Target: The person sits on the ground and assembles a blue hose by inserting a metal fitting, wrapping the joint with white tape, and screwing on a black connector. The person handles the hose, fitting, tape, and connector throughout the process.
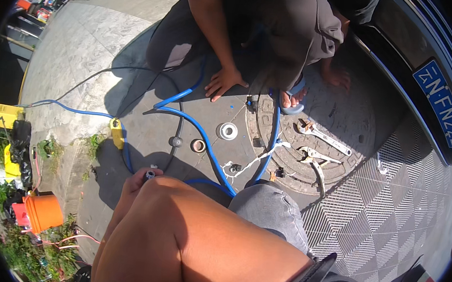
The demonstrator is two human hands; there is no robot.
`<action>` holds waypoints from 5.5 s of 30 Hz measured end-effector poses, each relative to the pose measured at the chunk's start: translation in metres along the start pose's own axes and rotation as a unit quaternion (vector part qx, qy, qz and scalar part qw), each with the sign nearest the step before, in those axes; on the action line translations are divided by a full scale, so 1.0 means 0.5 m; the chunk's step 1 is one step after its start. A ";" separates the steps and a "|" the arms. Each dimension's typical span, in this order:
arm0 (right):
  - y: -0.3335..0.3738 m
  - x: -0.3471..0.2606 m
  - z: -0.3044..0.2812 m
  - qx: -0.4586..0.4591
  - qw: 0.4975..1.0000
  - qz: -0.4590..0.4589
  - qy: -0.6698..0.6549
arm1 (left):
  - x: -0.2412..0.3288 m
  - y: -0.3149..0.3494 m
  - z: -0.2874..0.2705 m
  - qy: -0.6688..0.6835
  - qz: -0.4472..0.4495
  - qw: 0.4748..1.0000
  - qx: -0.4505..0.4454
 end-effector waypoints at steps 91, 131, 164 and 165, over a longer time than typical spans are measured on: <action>0.405 0.177 0.110 0.339 0.867 0.364 -0.030 | -0.101 0.126 0.091 0.043 0.216 0.975 -0.014; 0.403 0.198 0.120 0.352 0.872 0.336 -0.052 | -0.131 0.125 0.102 0.356 -0.054 0.932 -0.040; 0.417 0.188 0.091 0.316 0.896 0.313 0.008 | -0.106 0.101 0.105 0.135 0.164 0.977 -0.033; 0.420 0.188 0.092 0.314 0.896 0.313 0.005 | -0.099 0.103 0.104 0.105 0.163 0.981 -0.031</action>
Point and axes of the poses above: each hand's wrist, its own y-axis away from the middle knuckle, its own z-axis out of the palm, x = y × z, the point moved 5 cm from there along -y, towards the middle knuckle, and after that the axes turned 7 degrees about y, right-handed, at the moved point
